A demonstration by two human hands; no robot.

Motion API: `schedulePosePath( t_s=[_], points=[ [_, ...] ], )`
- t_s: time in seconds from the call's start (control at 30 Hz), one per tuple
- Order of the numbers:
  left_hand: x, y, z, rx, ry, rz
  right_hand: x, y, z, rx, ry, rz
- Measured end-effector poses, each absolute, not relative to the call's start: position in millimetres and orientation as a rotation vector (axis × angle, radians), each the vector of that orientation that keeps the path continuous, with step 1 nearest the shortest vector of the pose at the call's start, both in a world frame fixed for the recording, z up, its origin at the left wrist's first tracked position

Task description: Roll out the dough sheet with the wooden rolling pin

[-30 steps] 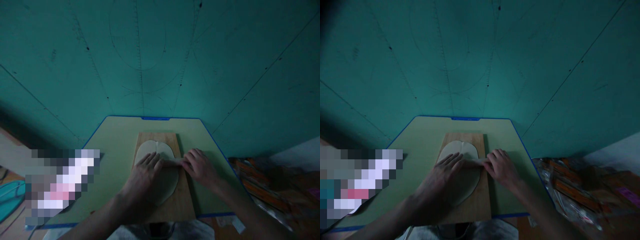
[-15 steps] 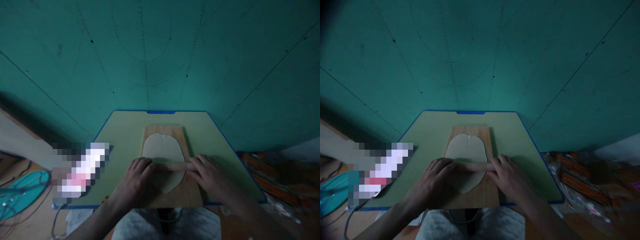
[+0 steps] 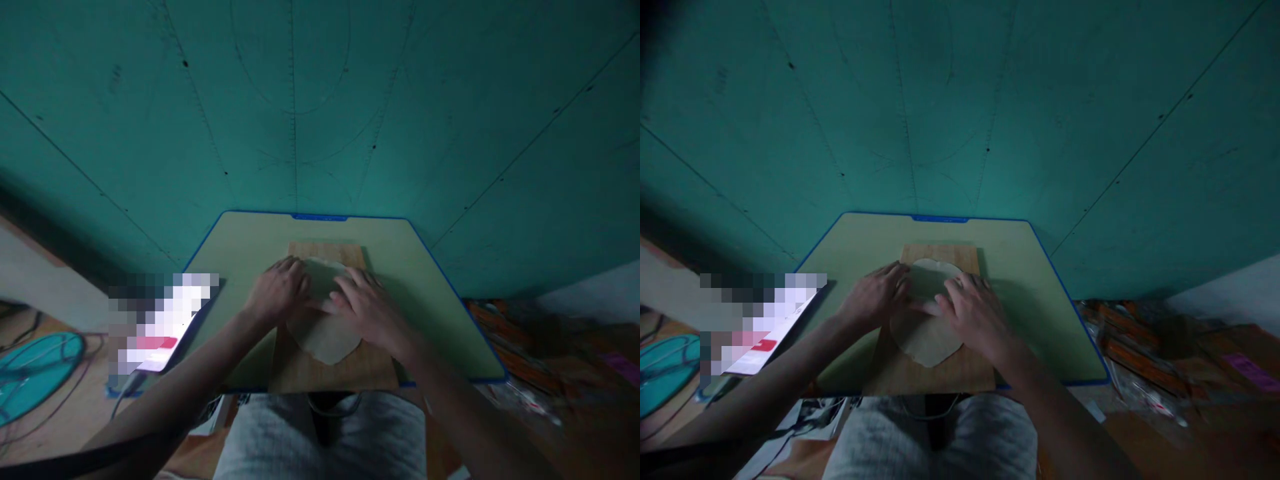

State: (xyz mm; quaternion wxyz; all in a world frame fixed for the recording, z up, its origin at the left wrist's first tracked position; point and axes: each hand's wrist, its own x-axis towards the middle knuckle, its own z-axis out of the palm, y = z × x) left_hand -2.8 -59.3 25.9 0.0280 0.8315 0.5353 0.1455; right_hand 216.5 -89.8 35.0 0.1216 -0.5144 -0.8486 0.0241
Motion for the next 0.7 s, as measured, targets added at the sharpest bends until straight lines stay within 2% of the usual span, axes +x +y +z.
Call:
schedulePosePath(
  t_s=[0.17,0.43,0.7],
  points=[
    [12,-50,18,2.707,1.664,0.427,202,-99,17,-1.471,-2.537,0.168],
    [-27,-126,5,2.847,1.510,0.428,178,-182,13,-1.436,-2.477,0.261],
    [-47,-173,-3,2.941,1.474,0.507,165,-230,6,-1.361,-2.436,0.128]
  ],
)
